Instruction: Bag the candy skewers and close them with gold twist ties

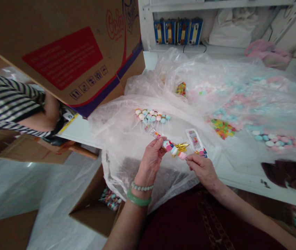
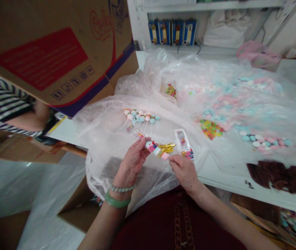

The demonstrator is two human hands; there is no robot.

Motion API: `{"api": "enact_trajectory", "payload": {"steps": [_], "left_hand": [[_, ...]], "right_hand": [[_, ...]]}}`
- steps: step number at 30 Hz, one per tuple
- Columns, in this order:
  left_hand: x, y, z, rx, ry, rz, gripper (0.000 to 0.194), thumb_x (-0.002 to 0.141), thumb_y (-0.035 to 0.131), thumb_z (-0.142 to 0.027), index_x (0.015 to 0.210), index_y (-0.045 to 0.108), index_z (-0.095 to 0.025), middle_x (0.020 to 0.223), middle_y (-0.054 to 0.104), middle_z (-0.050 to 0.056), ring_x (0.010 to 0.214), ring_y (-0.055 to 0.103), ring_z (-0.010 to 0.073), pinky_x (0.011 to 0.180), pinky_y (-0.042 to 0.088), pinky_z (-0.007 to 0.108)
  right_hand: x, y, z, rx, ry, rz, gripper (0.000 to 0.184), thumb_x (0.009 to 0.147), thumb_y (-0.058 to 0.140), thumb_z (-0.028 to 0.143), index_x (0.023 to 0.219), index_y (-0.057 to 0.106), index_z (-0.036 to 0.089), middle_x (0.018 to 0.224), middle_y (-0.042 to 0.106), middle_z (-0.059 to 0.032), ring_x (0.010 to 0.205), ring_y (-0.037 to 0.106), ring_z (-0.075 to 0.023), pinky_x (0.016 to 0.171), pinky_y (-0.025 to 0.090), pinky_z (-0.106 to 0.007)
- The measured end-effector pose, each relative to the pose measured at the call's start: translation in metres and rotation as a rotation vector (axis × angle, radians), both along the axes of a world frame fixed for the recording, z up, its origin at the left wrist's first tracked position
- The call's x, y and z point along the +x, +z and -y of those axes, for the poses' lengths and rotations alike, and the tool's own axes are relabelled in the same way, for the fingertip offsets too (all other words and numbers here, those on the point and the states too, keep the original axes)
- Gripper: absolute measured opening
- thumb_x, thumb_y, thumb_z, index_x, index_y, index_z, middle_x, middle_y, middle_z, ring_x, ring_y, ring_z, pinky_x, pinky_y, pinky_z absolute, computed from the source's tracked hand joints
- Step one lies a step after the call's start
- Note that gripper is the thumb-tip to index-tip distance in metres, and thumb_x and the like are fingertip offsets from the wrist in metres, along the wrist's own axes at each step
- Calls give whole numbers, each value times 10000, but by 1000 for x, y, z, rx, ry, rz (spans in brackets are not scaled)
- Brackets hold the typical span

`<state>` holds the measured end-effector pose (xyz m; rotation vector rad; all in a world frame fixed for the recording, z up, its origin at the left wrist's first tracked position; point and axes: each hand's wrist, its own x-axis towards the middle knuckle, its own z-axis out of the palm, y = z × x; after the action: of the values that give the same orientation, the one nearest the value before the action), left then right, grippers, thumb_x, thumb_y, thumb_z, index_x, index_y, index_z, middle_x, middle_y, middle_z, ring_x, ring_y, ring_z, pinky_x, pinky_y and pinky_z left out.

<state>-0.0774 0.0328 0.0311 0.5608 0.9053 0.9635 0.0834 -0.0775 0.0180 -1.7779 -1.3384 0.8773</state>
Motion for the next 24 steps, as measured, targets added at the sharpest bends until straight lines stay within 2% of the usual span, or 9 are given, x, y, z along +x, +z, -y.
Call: {"api": "enact_trajectory", "payload": {"steps": [4, 8, 13, 16, 21, 23, 24], "left_hand": [[4, -4, 4, 25, -38, -3, 293, 628, 797, -340, 776, 683, -114, 754, 684, 48, 659, 610, 125, 676, 493, 246], [7, -5, 6, 41, -59, -1, 279, 628, 799, -343, 728, 673, -115, 717, 675, 39, 624, 595, 111, 659, 480, 234], [6, -9, 4, 43, -22, 29, 294, 623, 810, -321, 796, 693, -113, 759, 690, 41, 680, 616, 128, 685, 490, 244], [5, -13, 4, 32, -44, 48, 315, 628, 809, -333, 818, 697, -107, 782, 698, 47, 691, 622, 129, 680, 490, 238], [7, -15, 5, 1, -66, 50, 306, 611, 818, -329, 776, 683, -109, 767, 700, 46, 677, 623, 127, 680, 492, 241], [7, -15, 5, -35, -76, 54, 280, 628, 804, -315, 769, 676, -109, 761, 699, 49, 675, 627, 136, 686, 503, 257], [7, -16, 4, -57, -74, 54, 266, 640, 794, -309, 767, 674, -109, 758, 698, 51, 672, 628, 139, 684, 507, 262]], "right_hand": [[0, 4, -4, -79, -35, -227, 164, 780, 513, 302, 669, 582, 203, 552, 529, 29, 552, 482, -123, 561, 344, -243], [0, 5, -6, -233, -7, -612, 156, 745, 565, 329, 680, 567, 187, 499, 500, 52, 422, 331, -75, 430, 218, -214], [-1, 7, -5, -328, 1, -813, 165, 695, 625, 313, 731, 603, 153, 481, 523, 47, 384, 310, -51, 385, 149, -196], [1, 5, -7, -397, 8, -961, 189, 664, 672, 293, 739, 594, 138, 454, 482, 66, 344, 249, -27, 357, 94, -188], [8, -4, -13, -529, 113, -1406, 235, 655, 716, 255, 757, 526, 161, 471, 388, 121, 332, 130, 4, 342, 89, -160], [7, -4, -14, -542, 125, -1434, 235, 661, 707, 268, 753, 515, 169, 474, 361, 129, 338, 100, 0, 342, 86, -162], [6, -4, -14, -530, 107, -1368, 223, 669, 697, 278, 753, 521, 170, 470, 366, 124, 338, 111, -5, 345, 82, -170]]}}
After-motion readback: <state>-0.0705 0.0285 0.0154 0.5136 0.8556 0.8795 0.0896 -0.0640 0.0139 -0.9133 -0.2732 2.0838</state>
